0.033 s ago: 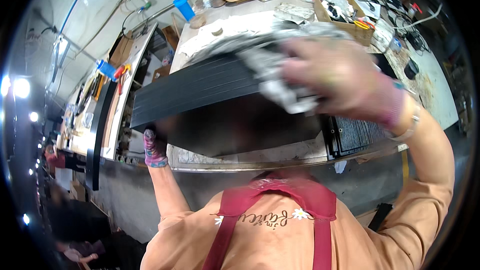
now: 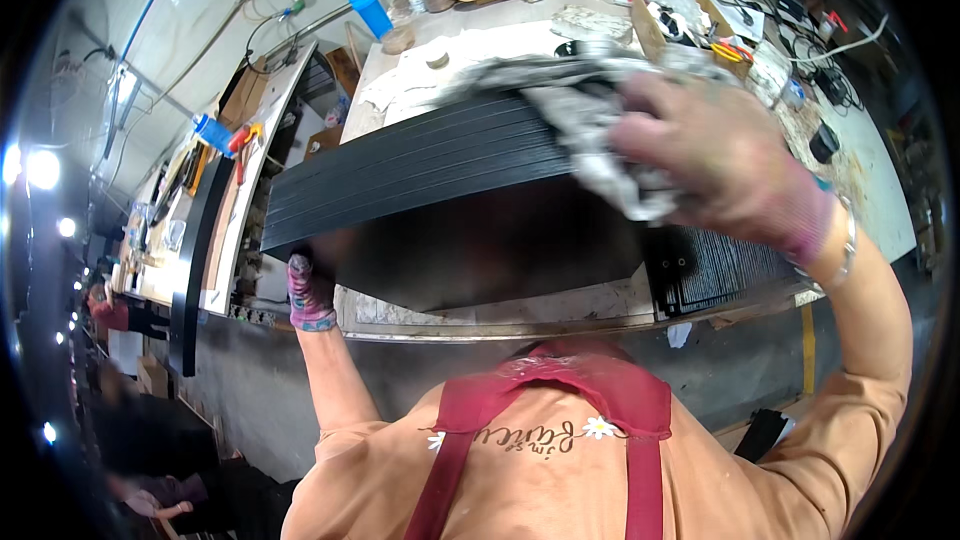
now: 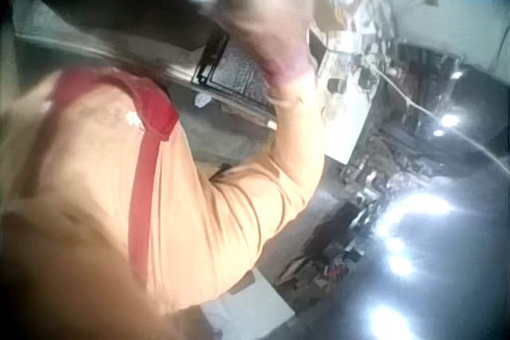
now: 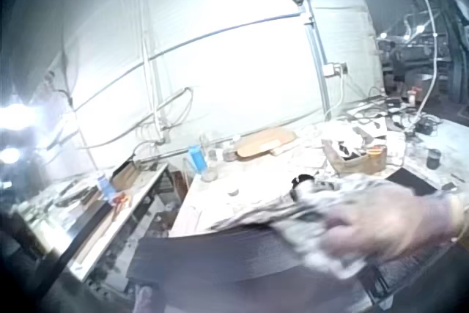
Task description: The person wipes a black ribbed panel with a cloth, repeatedly dipping the cloth into a container and cleaning different sections. They turn the panel over to clean both sides and place it on a stack of similar panels.
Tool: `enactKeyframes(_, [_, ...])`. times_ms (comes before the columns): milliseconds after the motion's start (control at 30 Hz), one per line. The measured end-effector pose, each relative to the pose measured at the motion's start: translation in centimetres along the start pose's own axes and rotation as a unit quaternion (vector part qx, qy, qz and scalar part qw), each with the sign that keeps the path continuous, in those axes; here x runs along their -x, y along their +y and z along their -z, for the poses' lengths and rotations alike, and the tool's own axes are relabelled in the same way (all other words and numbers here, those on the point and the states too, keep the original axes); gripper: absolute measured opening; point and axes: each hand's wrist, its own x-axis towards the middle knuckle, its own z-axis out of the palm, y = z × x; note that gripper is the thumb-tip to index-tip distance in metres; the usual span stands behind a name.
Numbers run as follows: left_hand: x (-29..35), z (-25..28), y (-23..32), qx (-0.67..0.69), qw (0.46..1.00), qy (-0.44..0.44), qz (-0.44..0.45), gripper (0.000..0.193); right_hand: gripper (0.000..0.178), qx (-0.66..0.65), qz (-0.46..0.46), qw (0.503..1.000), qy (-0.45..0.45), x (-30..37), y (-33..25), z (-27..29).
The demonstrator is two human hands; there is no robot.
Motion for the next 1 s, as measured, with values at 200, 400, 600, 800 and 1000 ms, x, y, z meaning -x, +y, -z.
enactKeyframes(200, [0.2,0.3,-0.8,0.027,0.998,0.042,0.027,0.079,0.024,-0.068,0.206,0.971,0.103,-6.0,-2.3,-3.1])
enactKeyframes(400, [-0.7,0.9,-0.6,0.002,1.0,0.013,0.024,0.083,0.017,-0.083,0.173,0.981,0.029,-4.8,-1.5,-2.0])
enactKeyframes(600, [-0.4,0.1,-0.4,0.038,0.999,0.03,0.017,0.077,0.016,0.008,0.093,0.993,0.067,0.2,1.9,-0.5])
enactKeyframes(800, [-2.6,-2.5,0.2,0.037,0.998,-0.023,0.036,0.08,0.013,-0.091,0.216,0.962,0.141,-7.6,-3.0,-4.3])
enactKeyframes(1000, [-1.3,1.3,-0.3,0.055,0.998,0.015,0.028,0.076,0.028,-0.074,0.14,0.987,-0.009,-2.9,1.7,-0.6])
